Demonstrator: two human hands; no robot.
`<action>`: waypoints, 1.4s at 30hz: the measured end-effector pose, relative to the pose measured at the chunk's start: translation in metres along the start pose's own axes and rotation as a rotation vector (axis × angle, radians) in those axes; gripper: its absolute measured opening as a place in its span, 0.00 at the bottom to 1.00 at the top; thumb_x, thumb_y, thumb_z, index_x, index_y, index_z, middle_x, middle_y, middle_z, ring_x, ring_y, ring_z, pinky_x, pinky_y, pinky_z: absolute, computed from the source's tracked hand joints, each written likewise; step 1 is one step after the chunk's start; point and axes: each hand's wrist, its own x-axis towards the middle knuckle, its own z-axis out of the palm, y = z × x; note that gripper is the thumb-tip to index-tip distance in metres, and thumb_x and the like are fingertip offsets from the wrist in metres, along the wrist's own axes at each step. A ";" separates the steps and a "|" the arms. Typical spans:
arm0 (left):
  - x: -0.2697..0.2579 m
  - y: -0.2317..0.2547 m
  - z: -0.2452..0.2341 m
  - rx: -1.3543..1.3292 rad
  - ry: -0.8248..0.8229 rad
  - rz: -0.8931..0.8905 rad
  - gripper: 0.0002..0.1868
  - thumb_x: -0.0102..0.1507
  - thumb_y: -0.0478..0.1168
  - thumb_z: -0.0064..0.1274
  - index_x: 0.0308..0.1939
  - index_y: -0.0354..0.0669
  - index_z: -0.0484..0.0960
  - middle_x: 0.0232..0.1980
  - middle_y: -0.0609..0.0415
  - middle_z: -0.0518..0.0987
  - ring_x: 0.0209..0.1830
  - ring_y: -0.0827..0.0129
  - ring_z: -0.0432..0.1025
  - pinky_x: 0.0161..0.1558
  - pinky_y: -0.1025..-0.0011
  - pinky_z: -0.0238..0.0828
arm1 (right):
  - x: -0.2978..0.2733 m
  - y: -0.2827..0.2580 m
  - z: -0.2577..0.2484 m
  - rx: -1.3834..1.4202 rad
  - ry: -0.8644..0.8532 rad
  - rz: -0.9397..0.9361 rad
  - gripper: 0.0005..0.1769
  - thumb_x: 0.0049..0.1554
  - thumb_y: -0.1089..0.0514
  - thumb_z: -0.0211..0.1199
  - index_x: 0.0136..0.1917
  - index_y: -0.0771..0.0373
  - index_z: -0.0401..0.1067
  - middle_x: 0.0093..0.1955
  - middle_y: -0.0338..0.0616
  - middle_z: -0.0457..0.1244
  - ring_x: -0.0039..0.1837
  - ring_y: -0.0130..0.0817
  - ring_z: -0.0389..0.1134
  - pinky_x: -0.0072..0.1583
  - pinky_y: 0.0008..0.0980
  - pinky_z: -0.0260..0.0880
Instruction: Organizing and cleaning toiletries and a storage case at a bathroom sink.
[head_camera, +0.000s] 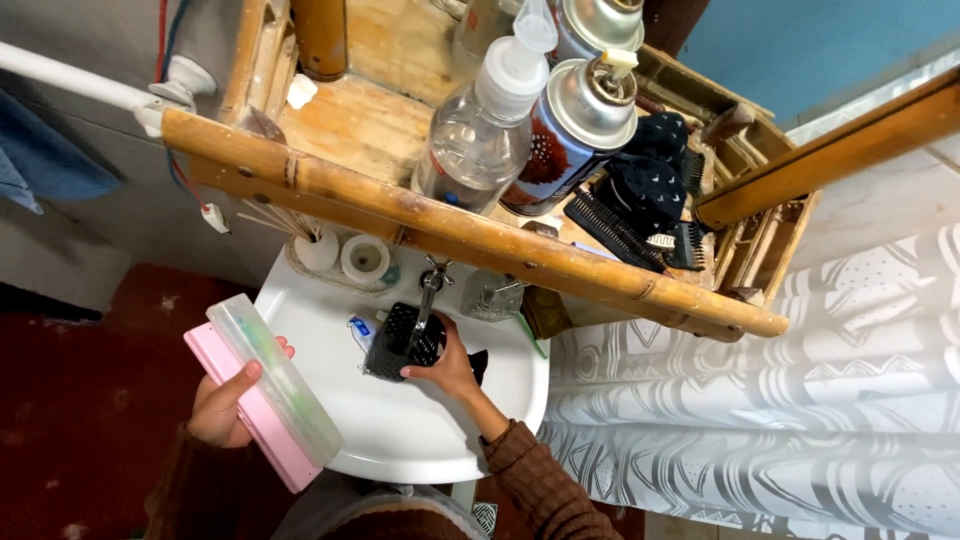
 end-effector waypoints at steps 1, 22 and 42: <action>0.001 -0.001 -0.002 -0.002 0.002 0.004 0.43 0.65 0.41 0.49 0.79 0.34 0.46 0.66 0.35 0.68 0.71 0.48 0.63 0.62 0.41 0.67 | 0.002 0.006 -0.002 -0.002 -0.004 -0.003 0.66 0.36 0.54 0.85 0.78 0.68 0.50 0.72 0.54 0.58 0.73 0.44 0.60 0.75 0.40 0.59; -0.021 0.013 0.010 0.020 0.041 -0.031 0.52 0.59 0.46 0.56 0.80 0.40 0.43 0.69 0.35 0.67 0.74 0.48 0.61 0.64 0.40 0.64 | 0.036 -0.004 0.010 0.414 -0.084 0.925 0.47 0.56 0.26 0.59 0.67 0.69 0.63 0.50 0.57 0.64 0.41 0.44 0.70 0.47 0.50 0.81; -0.025 0.014 0.018 -0.016 0.059 -0.001 0.50 0.60 0.44 0.55 0.81 0.42 0.44 0.69 0.36 0.68 0.72 0.50 0.63 0.65 0.43 0.64 | 0.015 -0.001 -0.018 0.209 -0.162 0.083 0.57 0.33 0.68 0.75 0.75 0.70 0.56 0.65 0.48 0.61 0.68 0.41 0.63 0.70 0.38 0.65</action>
